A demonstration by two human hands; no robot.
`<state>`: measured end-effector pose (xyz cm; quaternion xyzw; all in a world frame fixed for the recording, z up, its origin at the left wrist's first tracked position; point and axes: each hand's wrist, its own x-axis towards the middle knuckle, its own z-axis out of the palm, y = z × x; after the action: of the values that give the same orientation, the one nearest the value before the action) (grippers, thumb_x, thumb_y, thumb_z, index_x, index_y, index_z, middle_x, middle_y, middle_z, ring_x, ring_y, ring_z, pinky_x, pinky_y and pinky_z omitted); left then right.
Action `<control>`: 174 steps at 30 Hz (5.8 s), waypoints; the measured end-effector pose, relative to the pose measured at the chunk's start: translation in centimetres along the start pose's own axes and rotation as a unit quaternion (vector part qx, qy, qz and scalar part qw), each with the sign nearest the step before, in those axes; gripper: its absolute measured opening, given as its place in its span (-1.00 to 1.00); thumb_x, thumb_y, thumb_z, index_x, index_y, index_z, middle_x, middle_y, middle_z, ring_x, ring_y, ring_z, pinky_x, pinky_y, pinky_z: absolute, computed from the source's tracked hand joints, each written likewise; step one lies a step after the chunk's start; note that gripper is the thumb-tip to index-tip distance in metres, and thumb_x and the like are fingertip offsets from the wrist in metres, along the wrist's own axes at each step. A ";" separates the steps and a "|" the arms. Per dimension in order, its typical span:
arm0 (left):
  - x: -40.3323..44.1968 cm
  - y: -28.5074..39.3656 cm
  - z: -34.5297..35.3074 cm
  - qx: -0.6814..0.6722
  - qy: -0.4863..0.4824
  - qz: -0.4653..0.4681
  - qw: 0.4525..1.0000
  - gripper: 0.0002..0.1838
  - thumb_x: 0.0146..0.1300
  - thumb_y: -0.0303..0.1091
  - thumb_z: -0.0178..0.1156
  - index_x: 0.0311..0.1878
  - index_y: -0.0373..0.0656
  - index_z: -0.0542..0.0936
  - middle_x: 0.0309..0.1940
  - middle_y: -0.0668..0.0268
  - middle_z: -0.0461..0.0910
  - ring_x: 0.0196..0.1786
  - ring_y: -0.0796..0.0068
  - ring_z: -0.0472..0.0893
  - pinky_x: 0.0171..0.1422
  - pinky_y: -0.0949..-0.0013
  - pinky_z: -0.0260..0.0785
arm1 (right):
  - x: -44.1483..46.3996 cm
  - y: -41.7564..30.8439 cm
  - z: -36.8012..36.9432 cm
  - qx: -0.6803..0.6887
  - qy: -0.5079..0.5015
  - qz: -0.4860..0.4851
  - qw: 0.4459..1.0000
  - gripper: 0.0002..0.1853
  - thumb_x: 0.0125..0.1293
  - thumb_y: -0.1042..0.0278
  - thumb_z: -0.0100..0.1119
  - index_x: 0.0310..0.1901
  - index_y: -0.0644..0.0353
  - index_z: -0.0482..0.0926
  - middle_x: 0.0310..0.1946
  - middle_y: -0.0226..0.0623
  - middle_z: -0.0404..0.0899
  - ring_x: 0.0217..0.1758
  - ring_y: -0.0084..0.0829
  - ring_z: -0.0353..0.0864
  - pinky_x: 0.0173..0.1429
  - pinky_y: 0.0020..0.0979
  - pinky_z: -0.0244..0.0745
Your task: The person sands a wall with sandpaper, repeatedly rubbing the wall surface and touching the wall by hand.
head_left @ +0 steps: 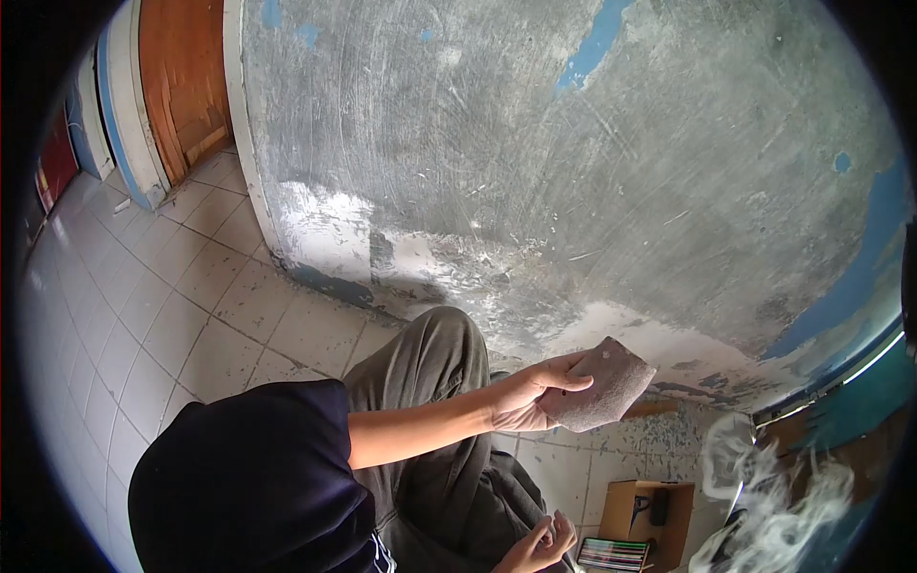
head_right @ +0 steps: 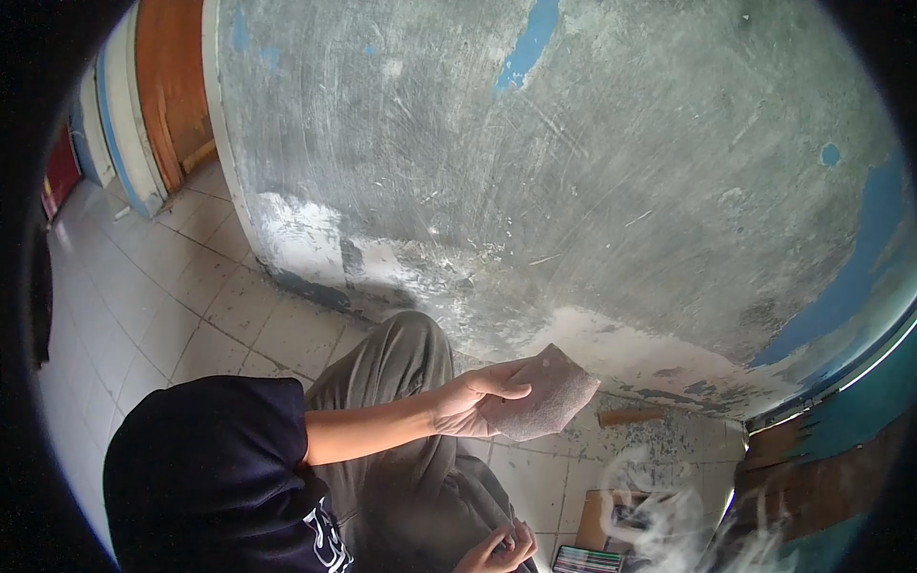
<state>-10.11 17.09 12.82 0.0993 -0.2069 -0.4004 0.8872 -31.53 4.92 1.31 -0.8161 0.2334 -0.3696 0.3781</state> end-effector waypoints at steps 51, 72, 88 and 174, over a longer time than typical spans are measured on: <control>8.4 8.4 -11.3 0.959 -0.067 0.254 0.107 -0.46 0.12 -0.67 -0.03 0.24 -0.28 0.32 0.25 0.17 0.33 0.32 0.27 0.28 0.40 0.24 0.11 | 0.6 0.3 0.4 0.021 0.007 0.072 0.997 -0.81 0.09 0.49 0.21 -0.21 0.18 0.56 -0.15 -0.21 0.45 -0.05 -0.28 0.47 -0.05 -0.38 0.44; 21.1 1.5 -11.9 0.921 -0.118 0.332 0.168 -0.57 0.17 -0.55 -0.03 0.15 -0.31 0.39 0.20 0.15 0.37 0.30 0.24 0.31 0.36 0.24 0.13 | 0.0 0.6 0.9 -0.032 0.009 0.041 0.999 -0.80 0.08 0.49 0.22 -0.21 0.14 0.56 -0.12 -0.21 0.45 -0.04 -0.23 0.48 -0.06 -0.33 0.46; 18.0 2.7 -11.8 0.944 -0.130 0.207 0.223 -0.48 0.13 -0.68 -0.09 0.22 -0.25 0.34 0.24 0.20 0.34 0.29 0.20 0.29 0.36 0.20 0.13 | 0.2 0.1 0.7 -0.052 0.008 0.011 0.999 -0.77 0.07 0.48 0.21 -0.19 0.23 0.52 -0.13 -0.13 0.45 -0.02 -0.13 0.46 0.06 -0.29 0.39; 1.7 -5.7 -11.3 0.367 0.071 -0.180 0.910 -0.42 0.25 -0.46 0.02 0.33 -0.35 0.14 0.22 0.17 0.32 0.24 0.47 0.31 0.32 0.43 0.14 | 7.8 -2.6 5.5 0.354 -0.041 0.303 0.884 -0.30 0.21 0.33 0.12 0.36 0.06 0.04 0.01 -0.15 0.43 0.24 -0.32 0.30 0.37 -0.13 -0.06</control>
<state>-7.89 12.18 1.28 0.4820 -0.2544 -0.4407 0.7132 -22.15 3.80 4.21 -0.5317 0.3077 -0.2612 0.7445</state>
